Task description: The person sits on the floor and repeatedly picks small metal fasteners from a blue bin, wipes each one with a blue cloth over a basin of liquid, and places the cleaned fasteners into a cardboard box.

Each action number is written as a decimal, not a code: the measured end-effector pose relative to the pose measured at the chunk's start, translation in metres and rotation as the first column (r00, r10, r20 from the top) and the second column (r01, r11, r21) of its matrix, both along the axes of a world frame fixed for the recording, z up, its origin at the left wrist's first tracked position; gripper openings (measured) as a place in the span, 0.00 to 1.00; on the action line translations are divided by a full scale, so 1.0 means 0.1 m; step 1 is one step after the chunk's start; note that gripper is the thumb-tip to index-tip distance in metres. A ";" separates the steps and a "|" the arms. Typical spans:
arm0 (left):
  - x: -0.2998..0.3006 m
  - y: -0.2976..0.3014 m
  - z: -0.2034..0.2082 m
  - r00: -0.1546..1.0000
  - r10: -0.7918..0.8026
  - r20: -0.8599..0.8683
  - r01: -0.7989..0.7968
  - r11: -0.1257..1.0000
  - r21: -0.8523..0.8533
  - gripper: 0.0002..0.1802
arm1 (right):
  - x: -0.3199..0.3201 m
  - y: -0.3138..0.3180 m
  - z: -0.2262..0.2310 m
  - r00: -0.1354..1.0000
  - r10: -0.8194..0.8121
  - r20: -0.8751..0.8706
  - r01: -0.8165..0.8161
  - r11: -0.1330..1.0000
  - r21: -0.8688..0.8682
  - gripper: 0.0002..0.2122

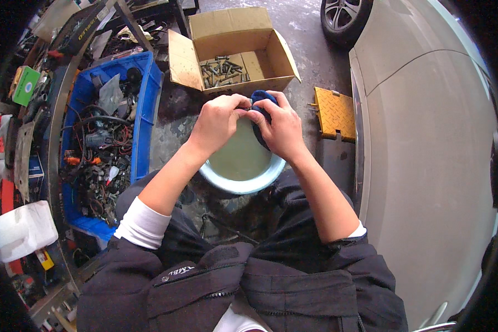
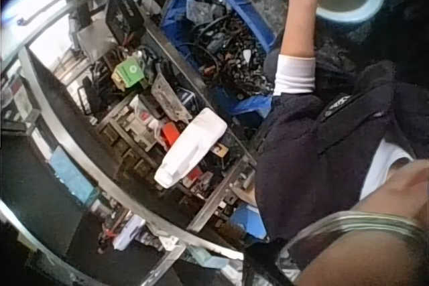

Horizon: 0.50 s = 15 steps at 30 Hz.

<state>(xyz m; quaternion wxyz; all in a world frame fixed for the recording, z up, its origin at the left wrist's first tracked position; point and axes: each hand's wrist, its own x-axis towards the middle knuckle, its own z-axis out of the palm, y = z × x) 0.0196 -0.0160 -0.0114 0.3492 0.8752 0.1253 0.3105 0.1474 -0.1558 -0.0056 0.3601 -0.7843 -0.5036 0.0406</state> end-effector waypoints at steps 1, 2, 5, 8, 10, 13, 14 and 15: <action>0.00 0.02 -0.01 1.000 -0.013 0.001 0.013 1.000 -0.007 0.07 | 0.01 0.00 -0.04 0.997 0.016 0.080 -0.018 0.999 0.026 0.12; 0.00 0.03 -0.02 1.000 -0.027 0.002 0.027 1.000 -0.014 0.07 | 0.00 0.01 -0.04 0.993 0.014 0.119 -0.019 0.999 0.037 0.11; -0.03 0.07 0.02 0.991 -0.058 -0.119 0.038 0.986 -0.162 0.07 | -0.01 0.02 -0.08 0.962 0.019 0.272 -0.045 0.995 0.090 0.09; -0.06 0.09 0.15 0.959 -0.104 -0.264 -0.013 0.914 -0.405 0.06 | 0.00 0.06 -0.08 0.961 0.038 0.275 -0.066 0.993 0.094 0.09; -0.07 0.11 0.15 0.950 -0.111 -0.292 -0.026 0.903 -0.429 0.07 | -0.05 0.06 -0.02 0.978 0.019 0.208 -0.035 0.996 0.076 0.10; -0.05 0.14 0.06 0.987 -0.097 -0.132 0.071 0.980 -0.188 0.10 | -0.04 0.09 -0.12 0.998 -0.028 -0.059 0.033 0.997 0.075 0.11; -0.04 0.14 0.02 0.994 -0.105 -0.043 0.103 0.993 -0.049 0.11 | -0.01 0.11 -0.16 0.983 -0.046 -0.175 0.060 0.995 0.075 0.12; -0.04 0.12 0.04 0.992 -0.122 -0.028 0.123 0.992 0.020 0.15 | 0.04 0.12 -0.15 0.949 -0.043 -0.313 0.056 0.998 0.034 0.15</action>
